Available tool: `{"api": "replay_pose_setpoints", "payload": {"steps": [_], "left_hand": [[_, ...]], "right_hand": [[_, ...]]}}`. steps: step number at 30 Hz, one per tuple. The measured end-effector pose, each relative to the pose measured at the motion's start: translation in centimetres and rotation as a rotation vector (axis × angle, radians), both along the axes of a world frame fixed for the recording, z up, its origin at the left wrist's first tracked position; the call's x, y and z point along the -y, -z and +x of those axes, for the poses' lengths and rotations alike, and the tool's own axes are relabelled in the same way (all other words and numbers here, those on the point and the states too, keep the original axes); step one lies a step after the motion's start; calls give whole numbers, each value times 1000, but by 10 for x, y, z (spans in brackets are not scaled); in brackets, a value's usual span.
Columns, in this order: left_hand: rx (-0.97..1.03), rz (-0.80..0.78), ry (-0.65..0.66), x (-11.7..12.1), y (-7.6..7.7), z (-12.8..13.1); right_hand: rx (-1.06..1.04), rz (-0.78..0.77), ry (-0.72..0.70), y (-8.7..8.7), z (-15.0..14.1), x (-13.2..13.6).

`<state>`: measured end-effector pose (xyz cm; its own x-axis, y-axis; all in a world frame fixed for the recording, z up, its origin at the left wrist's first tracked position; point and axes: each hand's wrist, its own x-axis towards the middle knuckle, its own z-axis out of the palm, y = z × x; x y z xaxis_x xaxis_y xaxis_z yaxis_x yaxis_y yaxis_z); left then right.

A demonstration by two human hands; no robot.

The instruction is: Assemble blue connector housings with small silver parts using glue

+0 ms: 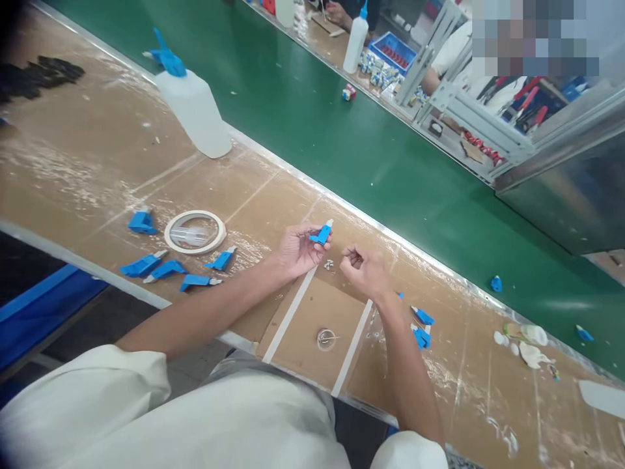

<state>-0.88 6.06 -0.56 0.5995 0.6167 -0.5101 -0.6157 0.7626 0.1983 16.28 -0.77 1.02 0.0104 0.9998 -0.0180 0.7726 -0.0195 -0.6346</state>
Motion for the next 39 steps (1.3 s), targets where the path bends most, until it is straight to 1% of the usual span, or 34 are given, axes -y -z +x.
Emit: {"api": "replay_pose_setpoints", "payload": {"steps": [2,4,6,8,11,14,17,21,24,28,33,39], "left_hand": [[-1,2,43,6,-2,1],[0,21,82,13,-2,4],[0,53,120,20,-2,7],[2,83,166,26,0,10],[25,106,236,33,4,13],[49,112,266,37,8,14],[51,135,274,37,11,15],[64,245,296,38,16,14],[39,314,324,39,19,14],[-10,346,358,42,22,15],[-39,394,400,44,22,16],[1,428,425,45,23,16]], "right_hand": [[-114,18,48,-4,0,23],[-294,40,114,-6,1,44],[-592,49,235,-6,3,61],[-814,40,329,-5,5,71],[-948,33,391,-2,6,78],[-1006,53,399,0,6,79],[-1017,63,369,0,6,77],[-1068,56,342,1,5,72],[-1125,27,396,6,6,69],[-1167,-6,478,14,10,69],[-1166,-16,473,19,11,71],[-1140,-9,504,18,4,75]]}}
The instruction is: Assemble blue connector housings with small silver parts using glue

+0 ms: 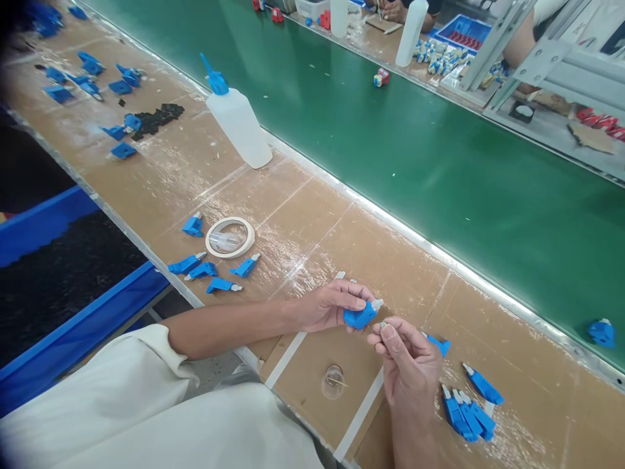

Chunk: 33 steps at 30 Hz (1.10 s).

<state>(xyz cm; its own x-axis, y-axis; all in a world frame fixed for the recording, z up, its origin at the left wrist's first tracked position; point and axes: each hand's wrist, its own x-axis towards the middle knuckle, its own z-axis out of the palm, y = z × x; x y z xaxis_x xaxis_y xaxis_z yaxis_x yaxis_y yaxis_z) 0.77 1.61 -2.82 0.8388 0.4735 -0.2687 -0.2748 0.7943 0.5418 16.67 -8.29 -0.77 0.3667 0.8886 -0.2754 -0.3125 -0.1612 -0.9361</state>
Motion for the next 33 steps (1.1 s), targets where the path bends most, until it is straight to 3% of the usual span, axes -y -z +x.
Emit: {"api": "replay_pose_setpoints", "payload": {"steps": [23,33], "left_hand": [[44,-94,30,0,7,2],[83,-284,49,-3,11,2]], "right_hand": [[-63,-100,59,-4,-5,-2],[-29,-66,93,-5,-2,-2]]}}
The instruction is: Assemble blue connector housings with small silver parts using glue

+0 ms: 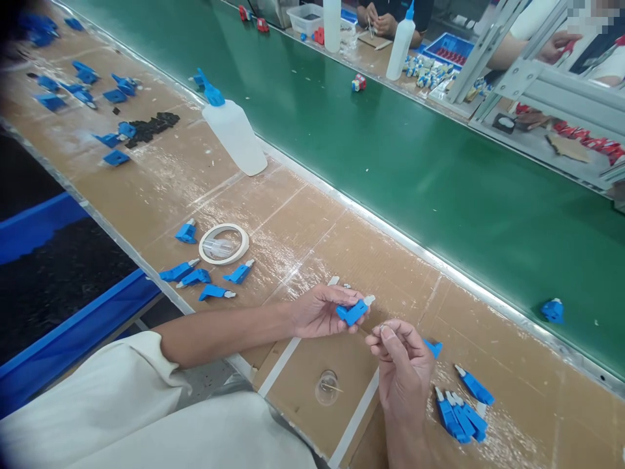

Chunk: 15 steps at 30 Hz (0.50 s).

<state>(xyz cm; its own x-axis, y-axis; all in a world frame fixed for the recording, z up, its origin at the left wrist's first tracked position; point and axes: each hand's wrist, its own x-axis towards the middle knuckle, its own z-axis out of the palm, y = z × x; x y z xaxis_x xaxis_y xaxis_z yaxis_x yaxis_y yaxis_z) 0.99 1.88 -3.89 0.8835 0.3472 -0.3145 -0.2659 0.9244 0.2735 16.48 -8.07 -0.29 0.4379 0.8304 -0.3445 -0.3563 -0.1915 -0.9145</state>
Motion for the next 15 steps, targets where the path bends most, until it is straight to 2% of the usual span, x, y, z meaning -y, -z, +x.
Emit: {"api": "replay_pose_setpoints", "payload": {"steps": [6,15], "left_hand": [[12,-49,2,1,1,0],[-32,28,6,4,-3,0]], "right_hand": [[-2,-36,30,-1,0,1],[-38,-28,-12,2,2,4]]}}
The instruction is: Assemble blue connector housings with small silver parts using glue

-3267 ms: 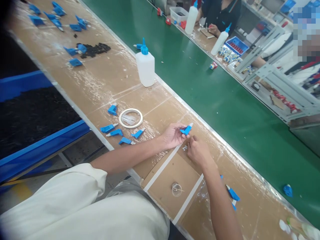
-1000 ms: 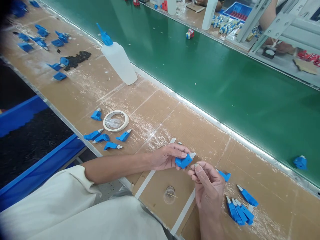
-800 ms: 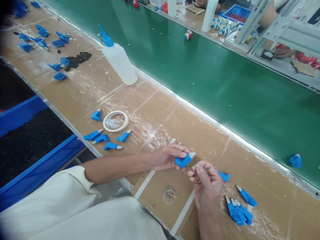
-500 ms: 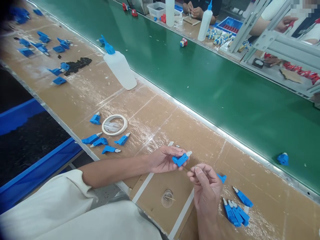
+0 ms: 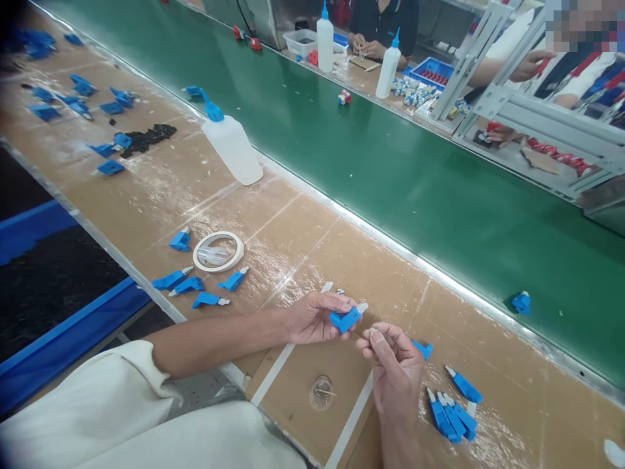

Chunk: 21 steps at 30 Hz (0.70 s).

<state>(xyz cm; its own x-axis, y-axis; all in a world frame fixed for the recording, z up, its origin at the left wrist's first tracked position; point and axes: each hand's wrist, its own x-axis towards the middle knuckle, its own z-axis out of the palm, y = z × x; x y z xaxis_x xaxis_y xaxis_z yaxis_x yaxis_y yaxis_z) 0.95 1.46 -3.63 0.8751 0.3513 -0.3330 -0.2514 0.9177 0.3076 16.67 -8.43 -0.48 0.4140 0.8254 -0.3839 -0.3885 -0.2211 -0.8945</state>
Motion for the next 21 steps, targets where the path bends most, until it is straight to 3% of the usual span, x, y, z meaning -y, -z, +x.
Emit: {"api": "replay_pose_setpoints", "payload": {"steps": [9,21], "left_hand": [[0,128,20,1,-5,2],[-83,288,-69,10,3,5]], "right_hand": [[49,43,-70,0,-2,3],[264,35,-14,2,-9,6]]}}
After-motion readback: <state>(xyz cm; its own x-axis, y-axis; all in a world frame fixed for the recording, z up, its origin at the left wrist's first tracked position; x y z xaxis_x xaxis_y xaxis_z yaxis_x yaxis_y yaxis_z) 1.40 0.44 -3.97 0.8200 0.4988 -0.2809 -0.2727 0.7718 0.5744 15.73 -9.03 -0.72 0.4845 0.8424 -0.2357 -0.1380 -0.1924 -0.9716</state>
